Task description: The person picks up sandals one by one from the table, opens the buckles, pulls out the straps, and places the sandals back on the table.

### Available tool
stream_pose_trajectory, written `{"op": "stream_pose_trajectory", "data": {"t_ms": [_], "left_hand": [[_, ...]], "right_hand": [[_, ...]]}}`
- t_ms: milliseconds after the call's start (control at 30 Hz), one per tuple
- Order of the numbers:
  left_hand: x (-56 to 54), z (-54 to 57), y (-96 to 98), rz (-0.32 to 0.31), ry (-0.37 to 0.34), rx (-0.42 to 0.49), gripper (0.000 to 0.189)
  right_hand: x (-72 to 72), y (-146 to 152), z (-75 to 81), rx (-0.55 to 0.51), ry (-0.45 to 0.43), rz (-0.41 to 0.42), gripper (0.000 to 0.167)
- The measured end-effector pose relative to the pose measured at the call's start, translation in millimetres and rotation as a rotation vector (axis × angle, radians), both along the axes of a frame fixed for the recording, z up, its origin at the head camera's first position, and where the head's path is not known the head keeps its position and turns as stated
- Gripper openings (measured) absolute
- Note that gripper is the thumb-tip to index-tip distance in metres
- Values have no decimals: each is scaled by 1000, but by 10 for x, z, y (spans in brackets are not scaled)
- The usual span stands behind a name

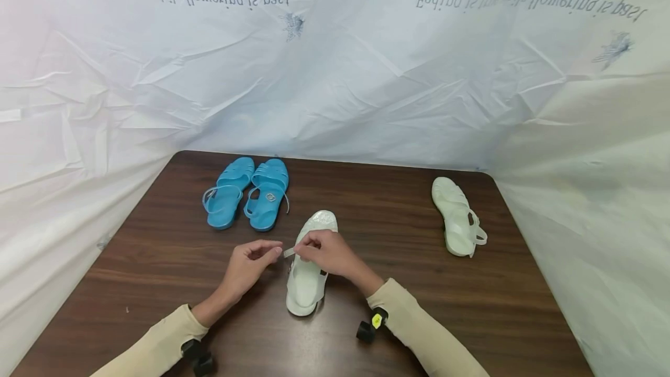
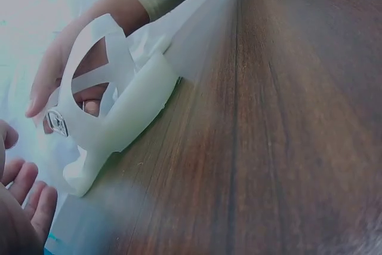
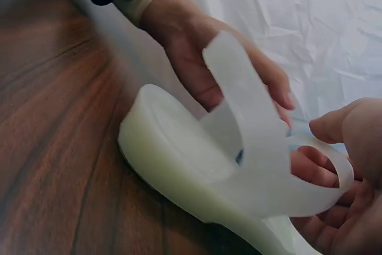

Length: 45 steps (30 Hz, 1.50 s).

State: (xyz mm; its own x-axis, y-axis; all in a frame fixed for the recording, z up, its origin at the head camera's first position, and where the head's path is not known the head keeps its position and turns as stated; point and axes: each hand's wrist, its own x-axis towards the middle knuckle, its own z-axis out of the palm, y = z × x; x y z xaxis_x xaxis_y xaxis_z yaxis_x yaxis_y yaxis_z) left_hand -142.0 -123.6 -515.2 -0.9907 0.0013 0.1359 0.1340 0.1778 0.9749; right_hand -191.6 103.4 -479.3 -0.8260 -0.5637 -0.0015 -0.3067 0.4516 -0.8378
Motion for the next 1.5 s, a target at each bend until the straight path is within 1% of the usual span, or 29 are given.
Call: {"op": "stream_pose_trajectory", "data": {"t_ms": [100,200,333,400,467,600,700,800,967,1033,1167,1300,1400,1500], "left_hand": [[-3,4,0,-46,-21,2,29],[-11,3,5,-150,-62,14,36],[-16,5,20,-294,-115,-13,44],[-9,9,26,-330,-134,-50,43],[2,10,33,-344,-151,-84,40],[25,17,41,-328,-162,-157,35],[41,25,42,-305,-166,-202,35],[62,26,43,-291,-172,-238,36],[104,5,66,-279,-185,-283,39],[134,5,90,-269,-188,-280,43],[194,21,142,-227,-191,-252,49],[225,31,170,-199,-180,-247,49],[239,41,191,-196,-175,-251,48],[251,51,223,-201,-172,-260,49]], "right_hand": [[11,-40,5,45,63,26,24],[14,-51,14,94,121,48,23],[21,-19,36,136,152,67,26],[28,12,48,153,170,68,30],[43,47,71,172,201,55,33],[77,127,122,189,262,-24,33],[108,203,148,193,295,-94,28],[143,290,145,188,308,-132,22],[240,422,115,175,261,-159,21],[295,451,111,177,232,-173,22],[393,474,96,188,176,-200,24],[466,470,43,198,135,-182,27],[505,457,-25,195,110,-139,31],[528,436,-71,180,98,-116,31]]}}
